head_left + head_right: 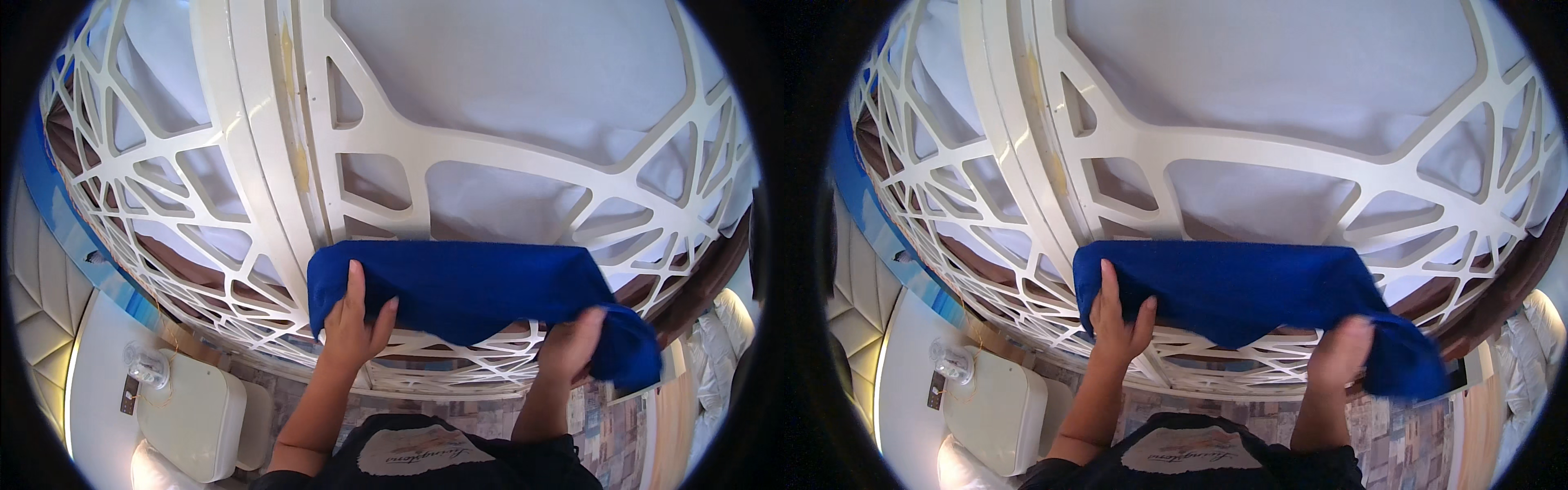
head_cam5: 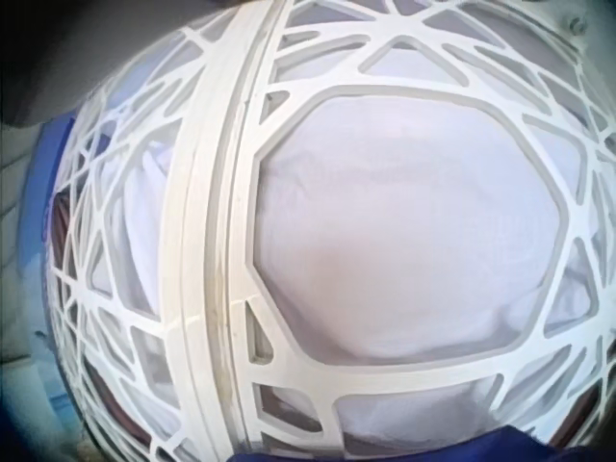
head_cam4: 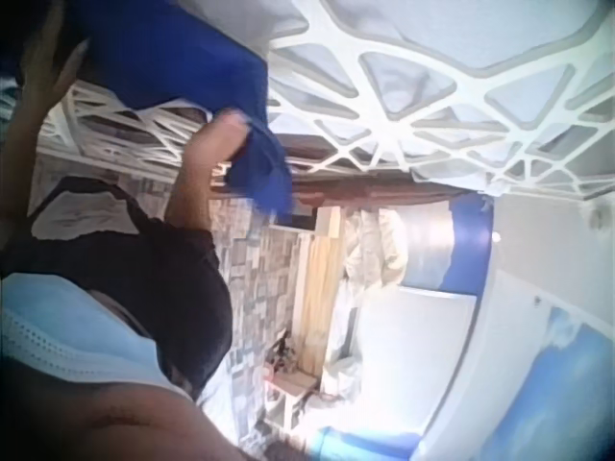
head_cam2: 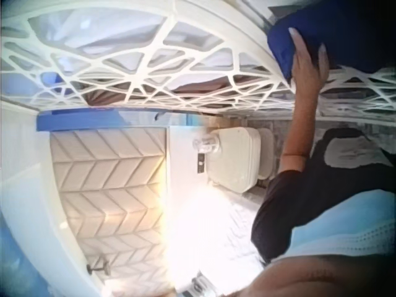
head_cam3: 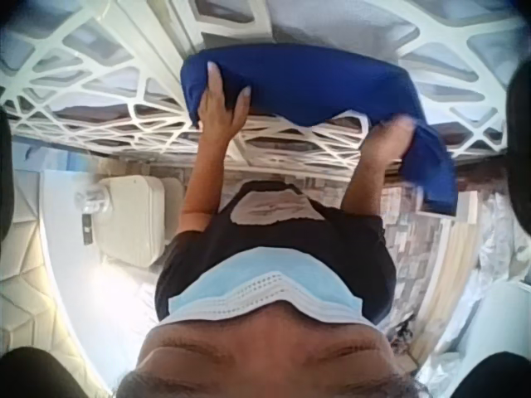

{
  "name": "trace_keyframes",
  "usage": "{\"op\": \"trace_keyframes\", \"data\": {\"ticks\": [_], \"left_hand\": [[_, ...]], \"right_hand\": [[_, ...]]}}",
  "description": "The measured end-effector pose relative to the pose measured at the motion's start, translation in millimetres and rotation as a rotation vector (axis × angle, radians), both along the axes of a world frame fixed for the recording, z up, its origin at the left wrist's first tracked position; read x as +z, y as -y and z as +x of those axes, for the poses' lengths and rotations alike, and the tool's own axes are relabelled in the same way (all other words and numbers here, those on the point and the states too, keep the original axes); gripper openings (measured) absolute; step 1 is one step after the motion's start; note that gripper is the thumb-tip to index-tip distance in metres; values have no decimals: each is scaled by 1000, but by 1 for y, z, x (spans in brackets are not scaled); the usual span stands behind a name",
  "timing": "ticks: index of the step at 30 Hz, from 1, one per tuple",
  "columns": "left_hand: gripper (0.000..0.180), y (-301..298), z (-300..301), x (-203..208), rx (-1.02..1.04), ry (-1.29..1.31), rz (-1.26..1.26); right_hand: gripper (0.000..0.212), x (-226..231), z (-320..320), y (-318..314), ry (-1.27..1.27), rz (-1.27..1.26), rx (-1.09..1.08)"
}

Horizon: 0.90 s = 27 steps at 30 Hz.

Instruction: The person sweeps debris on the floor with a red broom, then wipes a white lattice chair with a blue cloth. The person squats and sits on the floor to clean the lower sections of the chair.

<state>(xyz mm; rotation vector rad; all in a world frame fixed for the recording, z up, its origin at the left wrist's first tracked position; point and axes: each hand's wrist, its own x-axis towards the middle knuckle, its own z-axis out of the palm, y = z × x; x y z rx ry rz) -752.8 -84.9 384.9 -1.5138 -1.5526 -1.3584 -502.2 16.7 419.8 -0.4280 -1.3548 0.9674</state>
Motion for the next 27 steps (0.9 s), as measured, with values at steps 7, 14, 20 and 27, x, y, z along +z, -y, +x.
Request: {"op": "trace_keyframes", "data": {"ticks": [7,14,20,27], "left_hand": [[76,10,-24,16,72,-88,44],[71,8,-59,40,9,-21,62],[75,0,-72,46,-14,-45,-70],[83,2,-86,-11,43,106,-136]], "right_hand": [[20,5,-19,14,552,137,-357],[57,18,-81,15,767,455,2],[57,44,-167,-12,787,859,-424],[44,45,-182,16,980,725,-585]]}}
